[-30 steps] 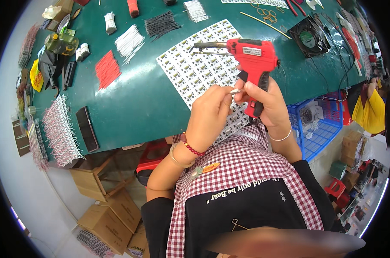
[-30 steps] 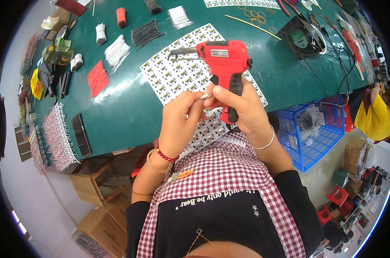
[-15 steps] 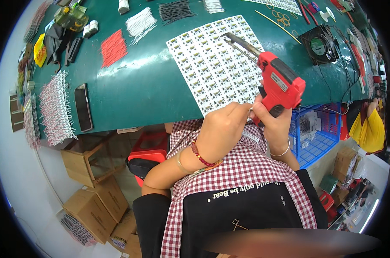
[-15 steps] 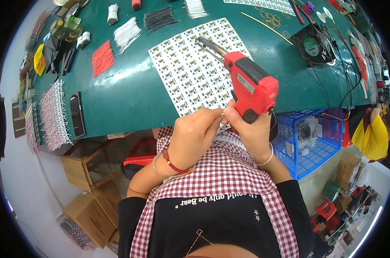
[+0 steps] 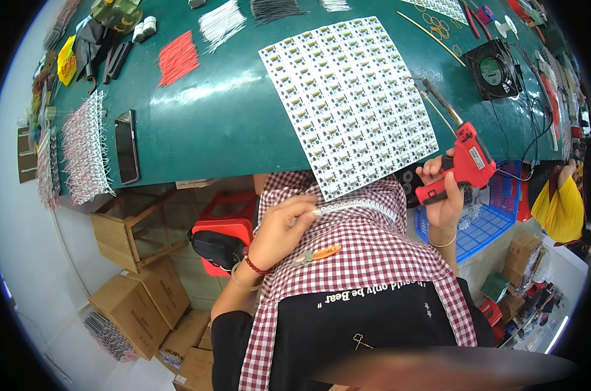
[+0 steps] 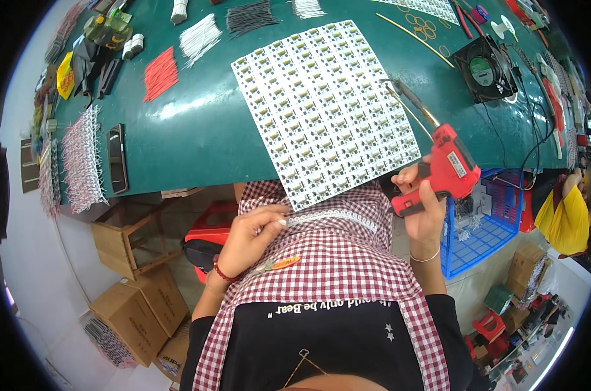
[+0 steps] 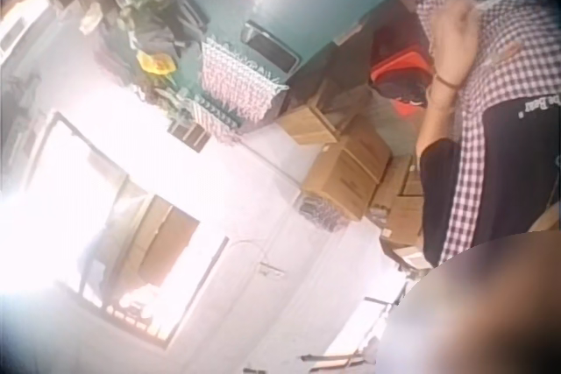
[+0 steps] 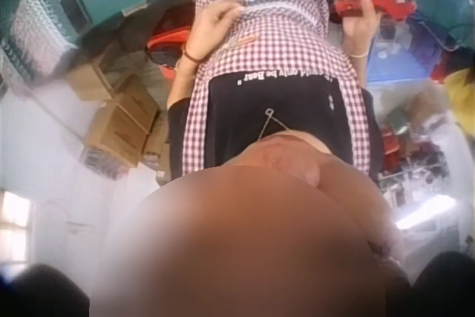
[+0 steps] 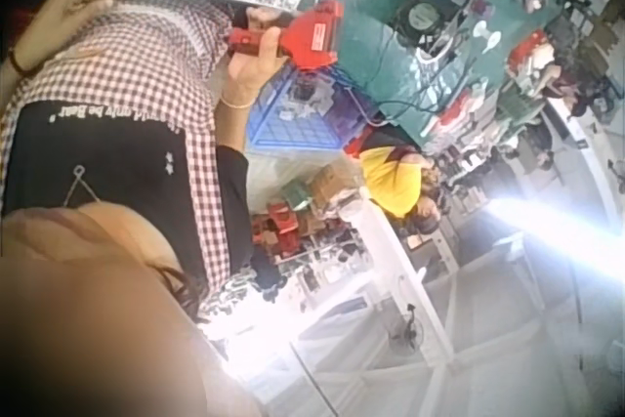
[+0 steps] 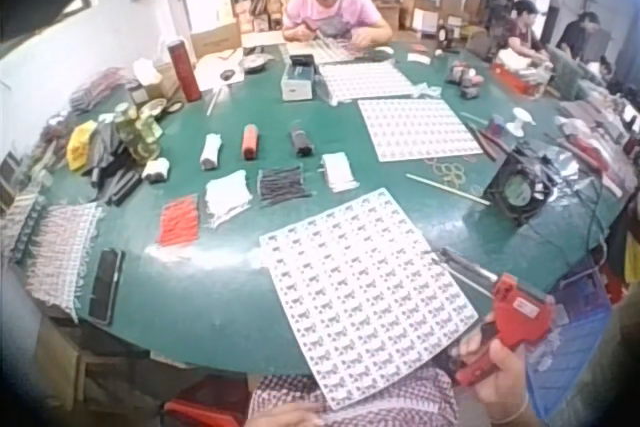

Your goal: The person solders wires onto a large sheet of LED components at a workstation using a soldering iron.

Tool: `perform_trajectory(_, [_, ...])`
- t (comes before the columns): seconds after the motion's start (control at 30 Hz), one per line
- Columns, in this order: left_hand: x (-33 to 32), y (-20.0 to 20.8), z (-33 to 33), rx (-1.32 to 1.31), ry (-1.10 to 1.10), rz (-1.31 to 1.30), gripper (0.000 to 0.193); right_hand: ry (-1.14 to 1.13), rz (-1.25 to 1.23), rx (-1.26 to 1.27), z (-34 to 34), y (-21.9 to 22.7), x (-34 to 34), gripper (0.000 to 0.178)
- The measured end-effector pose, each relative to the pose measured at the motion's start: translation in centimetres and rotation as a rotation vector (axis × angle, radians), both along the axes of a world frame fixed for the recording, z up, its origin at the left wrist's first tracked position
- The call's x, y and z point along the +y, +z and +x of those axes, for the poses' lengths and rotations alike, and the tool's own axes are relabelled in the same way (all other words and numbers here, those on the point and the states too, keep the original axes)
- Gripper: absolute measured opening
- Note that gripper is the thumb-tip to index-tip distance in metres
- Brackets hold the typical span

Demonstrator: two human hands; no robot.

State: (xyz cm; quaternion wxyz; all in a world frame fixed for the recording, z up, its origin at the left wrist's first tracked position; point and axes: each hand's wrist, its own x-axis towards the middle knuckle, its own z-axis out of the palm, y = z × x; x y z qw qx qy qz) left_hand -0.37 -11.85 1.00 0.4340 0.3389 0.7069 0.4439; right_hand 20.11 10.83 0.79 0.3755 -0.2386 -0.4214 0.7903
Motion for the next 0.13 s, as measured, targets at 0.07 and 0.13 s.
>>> perform_trajectory(0.07, [0.0, -1.1, 0.4, -0.221, -0.031, -0.01, 0.015, 0.048, -0.087, 0.019, 0.5, -1.0, 0.3, 0.044])
perform_trajectory(0.13, [0.5, -2.0, 1.0, -0.779, 0.059, 0.121, 0.018, 0.067, -0.218, 0.159, 0.3, -2.0, 0.4, 0.045])
